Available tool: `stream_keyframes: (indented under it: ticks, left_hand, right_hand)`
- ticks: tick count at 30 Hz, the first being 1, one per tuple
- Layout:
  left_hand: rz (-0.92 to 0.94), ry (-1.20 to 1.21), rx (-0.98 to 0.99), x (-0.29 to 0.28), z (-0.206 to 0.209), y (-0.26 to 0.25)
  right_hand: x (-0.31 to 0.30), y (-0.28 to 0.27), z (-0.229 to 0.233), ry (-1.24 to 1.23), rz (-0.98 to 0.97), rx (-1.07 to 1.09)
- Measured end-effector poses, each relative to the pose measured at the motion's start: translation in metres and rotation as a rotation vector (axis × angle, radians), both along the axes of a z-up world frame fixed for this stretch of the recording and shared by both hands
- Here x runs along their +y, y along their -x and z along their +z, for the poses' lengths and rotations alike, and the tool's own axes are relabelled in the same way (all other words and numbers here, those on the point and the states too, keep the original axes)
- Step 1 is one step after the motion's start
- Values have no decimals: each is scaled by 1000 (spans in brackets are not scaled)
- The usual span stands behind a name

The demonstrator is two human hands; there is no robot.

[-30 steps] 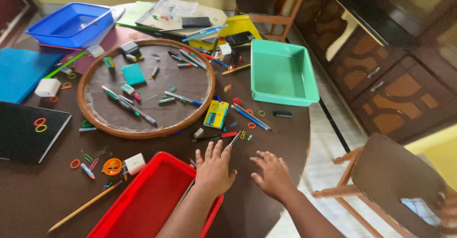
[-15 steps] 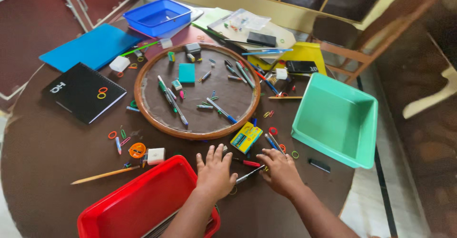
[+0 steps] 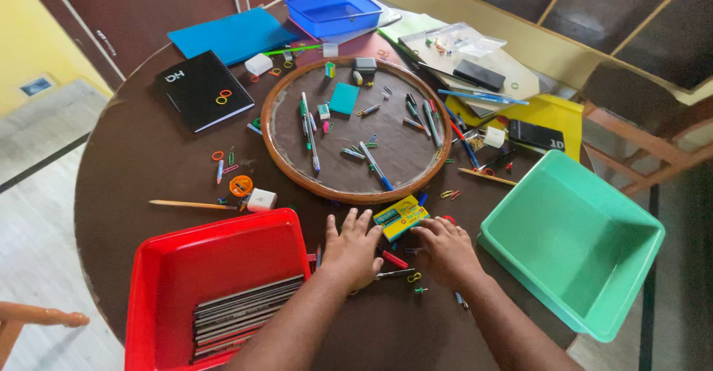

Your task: The person organizes stationery items on a round table. They pick up pens and pencils from the table and a tray, then place them into a red plastic container. The person also moves other items like rubber bands and a notebook to clear space.

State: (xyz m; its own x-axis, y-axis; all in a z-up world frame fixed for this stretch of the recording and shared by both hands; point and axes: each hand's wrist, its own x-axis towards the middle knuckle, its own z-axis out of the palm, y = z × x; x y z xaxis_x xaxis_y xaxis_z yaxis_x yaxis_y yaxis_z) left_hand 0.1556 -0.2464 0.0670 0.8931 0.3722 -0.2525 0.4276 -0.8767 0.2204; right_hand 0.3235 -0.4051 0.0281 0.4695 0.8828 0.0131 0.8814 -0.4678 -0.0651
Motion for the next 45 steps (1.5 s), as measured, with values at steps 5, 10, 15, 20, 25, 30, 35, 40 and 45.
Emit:
stream_keyframes:
  ticks: [5, 10, 15, 20, 25, 30, 35, 40, 45]
  left_hand:
    - [107, 29, -55, 17, 8, 19]
    - [254, 63, -84, 54, 0, 39]
    - [374, 66, -59, 96, -16, 56]
    - [394, 35, -84, 126, -33, 68]
    - [359, 60, -121, 132, -45, 74]
    - [273, 32, -206, 128, -52, 70]
    - [287, 25, -176, 128, -46, 67]
    - [305, -12, -150, 124, -39, 62]
    - [273, -68, -121, 110, -31, 60]
  right_hand:
    - [15, -14, 6, -31, 70, 2]
    - [54, -14, 13, -39, 114, 86]
    - [93, -7, 14, -111, 132, 114]
    - [130, -3, 3, -214, 171, 130]
    - [167, 2, -8, -219, 162, 150]
    - [174, 13, -16, -285, 177, 130]
    - [162, 18, -13, -254, 148, 97]
    - [142, 22, -3, -173, 83, 3]
    - [114, 22, 9, -143, 44, -33]
